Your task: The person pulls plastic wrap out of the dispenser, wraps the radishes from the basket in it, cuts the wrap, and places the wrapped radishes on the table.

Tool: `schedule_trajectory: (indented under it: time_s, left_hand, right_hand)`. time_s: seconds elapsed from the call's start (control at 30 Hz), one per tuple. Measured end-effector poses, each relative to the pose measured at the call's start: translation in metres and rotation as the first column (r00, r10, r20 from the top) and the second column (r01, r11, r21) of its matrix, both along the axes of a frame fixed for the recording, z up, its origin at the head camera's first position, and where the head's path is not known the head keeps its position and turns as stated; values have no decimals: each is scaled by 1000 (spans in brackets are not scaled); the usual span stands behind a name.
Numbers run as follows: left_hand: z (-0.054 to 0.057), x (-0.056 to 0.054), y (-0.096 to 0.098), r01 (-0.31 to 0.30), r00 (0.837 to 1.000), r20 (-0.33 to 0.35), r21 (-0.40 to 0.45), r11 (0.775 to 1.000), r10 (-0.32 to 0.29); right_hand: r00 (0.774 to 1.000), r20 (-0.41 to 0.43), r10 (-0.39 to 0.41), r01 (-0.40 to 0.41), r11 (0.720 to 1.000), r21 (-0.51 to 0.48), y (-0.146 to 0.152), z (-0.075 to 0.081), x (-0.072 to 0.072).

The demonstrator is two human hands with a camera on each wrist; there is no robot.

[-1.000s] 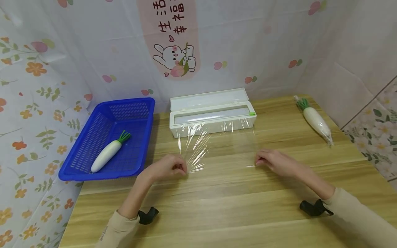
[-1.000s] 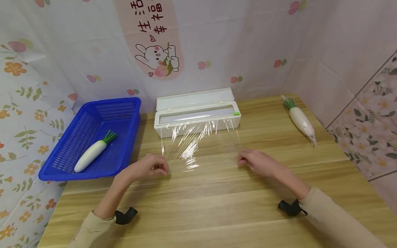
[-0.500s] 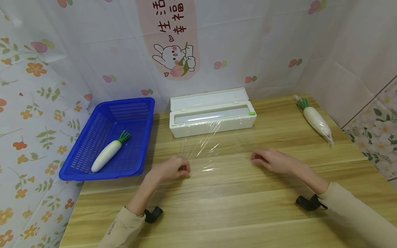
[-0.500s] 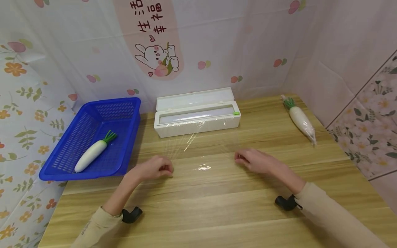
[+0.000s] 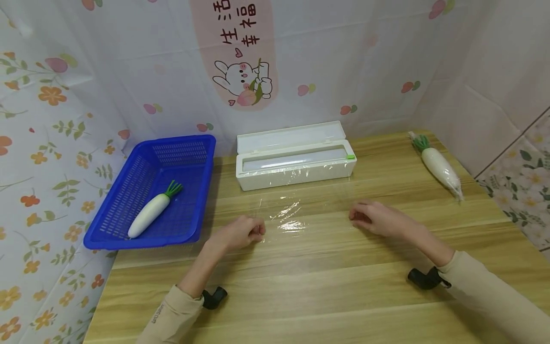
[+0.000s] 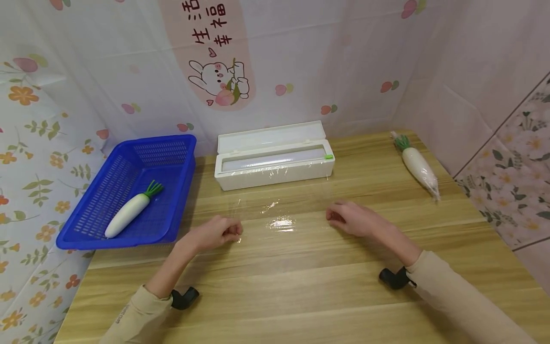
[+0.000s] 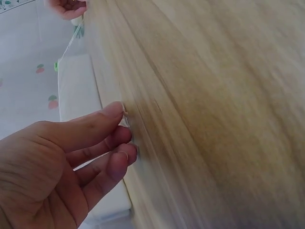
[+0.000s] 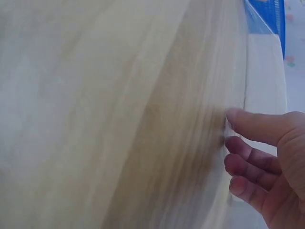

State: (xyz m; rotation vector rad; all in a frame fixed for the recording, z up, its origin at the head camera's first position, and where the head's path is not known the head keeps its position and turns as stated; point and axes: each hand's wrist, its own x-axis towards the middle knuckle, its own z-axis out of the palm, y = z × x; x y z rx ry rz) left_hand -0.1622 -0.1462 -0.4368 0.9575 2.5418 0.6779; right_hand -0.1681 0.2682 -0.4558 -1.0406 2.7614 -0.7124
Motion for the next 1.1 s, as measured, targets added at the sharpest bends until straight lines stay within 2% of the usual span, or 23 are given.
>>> schedule_trajectory:
  time_s: [0.1,0.4,0.63,1.0,1.1]
  left_hand:
    - [0,0,0,1,1000,3,-5,1000,-1]
    - [2,-1,0,5,1000,10,-15,1000,-5]
    - [6,-3,-4,-8,1000,-16,26,1000,9]
    - [25,-7,-12,-54,996,-65,108,993,61]
    - [30,-8,-15,-87,992,-83,135,987,99]
  right_hand:
    - [1000,-2,0,0,1000,15,3,1,-1]
    - [998,67,-10,10,1000,-1,7,1,-6]
    - [998,62,19,-16,999,-44,8,-2,-8]
    - [996,80,28,-24,998,-63,8,-5,-11]
    - [996,82,28,-23,998,-63,9,-6,-11]
